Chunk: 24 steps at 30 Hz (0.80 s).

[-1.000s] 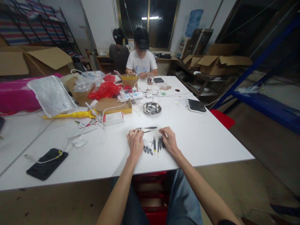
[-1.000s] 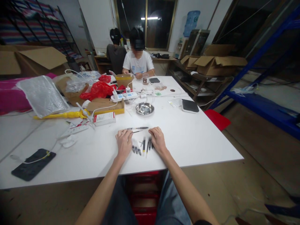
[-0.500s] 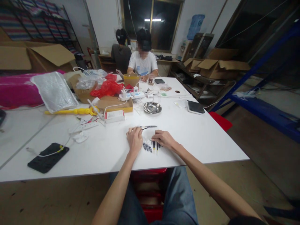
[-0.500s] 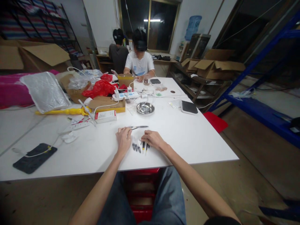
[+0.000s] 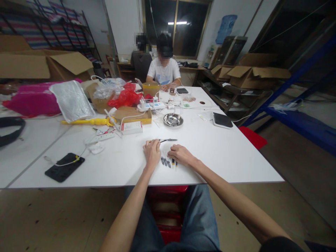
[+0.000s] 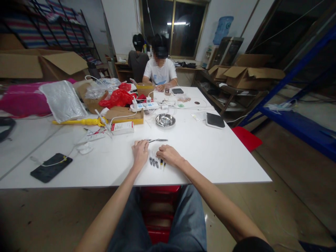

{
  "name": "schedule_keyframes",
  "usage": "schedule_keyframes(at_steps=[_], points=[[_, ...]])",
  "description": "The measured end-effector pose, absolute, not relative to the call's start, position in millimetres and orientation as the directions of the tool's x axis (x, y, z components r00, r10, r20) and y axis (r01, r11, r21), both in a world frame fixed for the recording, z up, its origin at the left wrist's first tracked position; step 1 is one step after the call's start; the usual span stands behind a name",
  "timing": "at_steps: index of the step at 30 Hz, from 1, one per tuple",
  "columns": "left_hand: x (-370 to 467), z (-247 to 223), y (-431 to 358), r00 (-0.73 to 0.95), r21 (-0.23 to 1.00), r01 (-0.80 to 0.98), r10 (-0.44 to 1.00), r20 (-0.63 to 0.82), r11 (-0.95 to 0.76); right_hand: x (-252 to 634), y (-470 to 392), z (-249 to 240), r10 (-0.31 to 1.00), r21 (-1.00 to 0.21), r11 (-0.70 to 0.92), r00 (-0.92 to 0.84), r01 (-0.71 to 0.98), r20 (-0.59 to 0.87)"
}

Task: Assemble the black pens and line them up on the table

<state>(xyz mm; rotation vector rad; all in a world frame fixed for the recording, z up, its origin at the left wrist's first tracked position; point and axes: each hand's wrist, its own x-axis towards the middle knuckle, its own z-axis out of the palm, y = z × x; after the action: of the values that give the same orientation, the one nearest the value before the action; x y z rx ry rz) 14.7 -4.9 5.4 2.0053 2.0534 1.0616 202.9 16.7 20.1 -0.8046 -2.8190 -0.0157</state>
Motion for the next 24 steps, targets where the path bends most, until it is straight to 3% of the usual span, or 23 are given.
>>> schedule_keyframes(at_steps=[11, 15, 21, 24], points=[[14, 5, -5, -0.123, 0.492, 0.865, 0.91, 0.397, -0.098, 207, 20, 29, 0.502, 0.004, 0.861, -0.849, 0.509, 0.166], [15, 7, -6, -0.117, 0.487, 0.868, 0.912, 0.394, -0.099, 208, 21, 33, 0.522, -0.074, 0.852, -0.833, 0.517, 0.183], [14, 6, -6, -0.12, 0.49, 0.867, 0.915, 0.384, -0.092, 221, 18, 37, 0.757, -0.373, 0.653, -0.581, 0.659, 0.299], [14, 4, -6, -0.115, 0.519, 0.848, 0.915, 0.386, -0.112, 234, 16, 32, 0.913, -0.381, 0.404, -0.338, 0.832, 0.23]])
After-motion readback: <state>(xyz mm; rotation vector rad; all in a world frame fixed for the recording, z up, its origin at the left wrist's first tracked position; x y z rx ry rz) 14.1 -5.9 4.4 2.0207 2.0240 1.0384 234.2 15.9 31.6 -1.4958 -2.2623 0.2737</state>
